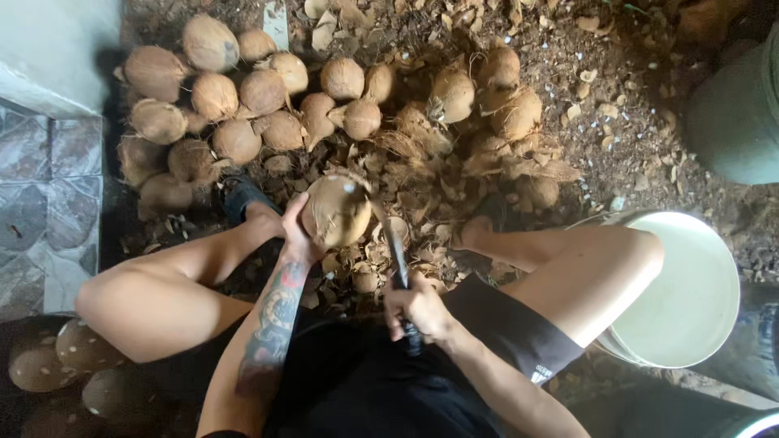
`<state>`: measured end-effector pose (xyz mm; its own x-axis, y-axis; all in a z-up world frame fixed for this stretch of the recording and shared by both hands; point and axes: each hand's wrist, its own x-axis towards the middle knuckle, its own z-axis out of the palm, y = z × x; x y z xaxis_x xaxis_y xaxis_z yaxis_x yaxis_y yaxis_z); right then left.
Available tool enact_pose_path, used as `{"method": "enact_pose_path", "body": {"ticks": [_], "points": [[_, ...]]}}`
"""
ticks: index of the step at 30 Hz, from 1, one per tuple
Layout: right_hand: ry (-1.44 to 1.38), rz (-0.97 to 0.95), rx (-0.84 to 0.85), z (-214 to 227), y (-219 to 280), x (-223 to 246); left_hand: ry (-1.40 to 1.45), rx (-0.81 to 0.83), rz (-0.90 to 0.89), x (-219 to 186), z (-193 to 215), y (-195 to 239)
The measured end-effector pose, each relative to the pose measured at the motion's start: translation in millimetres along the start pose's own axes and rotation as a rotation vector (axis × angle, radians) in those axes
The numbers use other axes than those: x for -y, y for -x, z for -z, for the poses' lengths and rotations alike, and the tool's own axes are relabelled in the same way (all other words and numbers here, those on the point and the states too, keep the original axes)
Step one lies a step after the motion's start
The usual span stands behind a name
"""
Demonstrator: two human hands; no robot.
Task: The person sits on the ground and uses a large knife to peel the husk off a coconut. They rotate the coconut while striking it with the knife to remove the outer layer. After peeling, they place the coconut into a bucket.
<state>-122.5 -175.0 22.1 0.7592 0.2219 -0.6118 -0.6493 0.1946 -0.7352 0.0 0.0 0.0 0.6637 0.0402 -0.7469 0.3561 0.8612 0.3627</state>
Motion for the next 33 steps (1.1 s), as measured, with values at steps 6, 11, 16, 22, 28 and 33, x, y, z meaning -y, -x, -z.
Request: {"method": "enact_pose_path", "body": {"ticks": [6,11,16,22,28,33], "points": [[-0.847,0.193,0.449,-47.7,50.6,88.2,0.053,0.764,-0.067,-5.7,60.9,-63.7],[0.090,0.967,0.304,-38.6,86.9,117.8,-0.297,0.307,0.027,-2.4,71.6,-85.6],[0.706,1.302,0.016,19.2,12.9,23.5,-0.398,0.009,0.190,-2.6,50.6,-66.9],[0.810,-0.078,-0.016,12.8,-9.6,23.9,-0.396,0.002,0.228,-14.0,50.2,-89.1],[-0.677,-0.039,0.400,-23.2,9.2,16.9,-0.127,0.156,-0.030,-6.7,36.0,-51.5],[-0.292,0.549,0.334,-32.4,69.2,90.4,-0.255,0.290,-0.031,-16.0,63.4,-70.9]]}}
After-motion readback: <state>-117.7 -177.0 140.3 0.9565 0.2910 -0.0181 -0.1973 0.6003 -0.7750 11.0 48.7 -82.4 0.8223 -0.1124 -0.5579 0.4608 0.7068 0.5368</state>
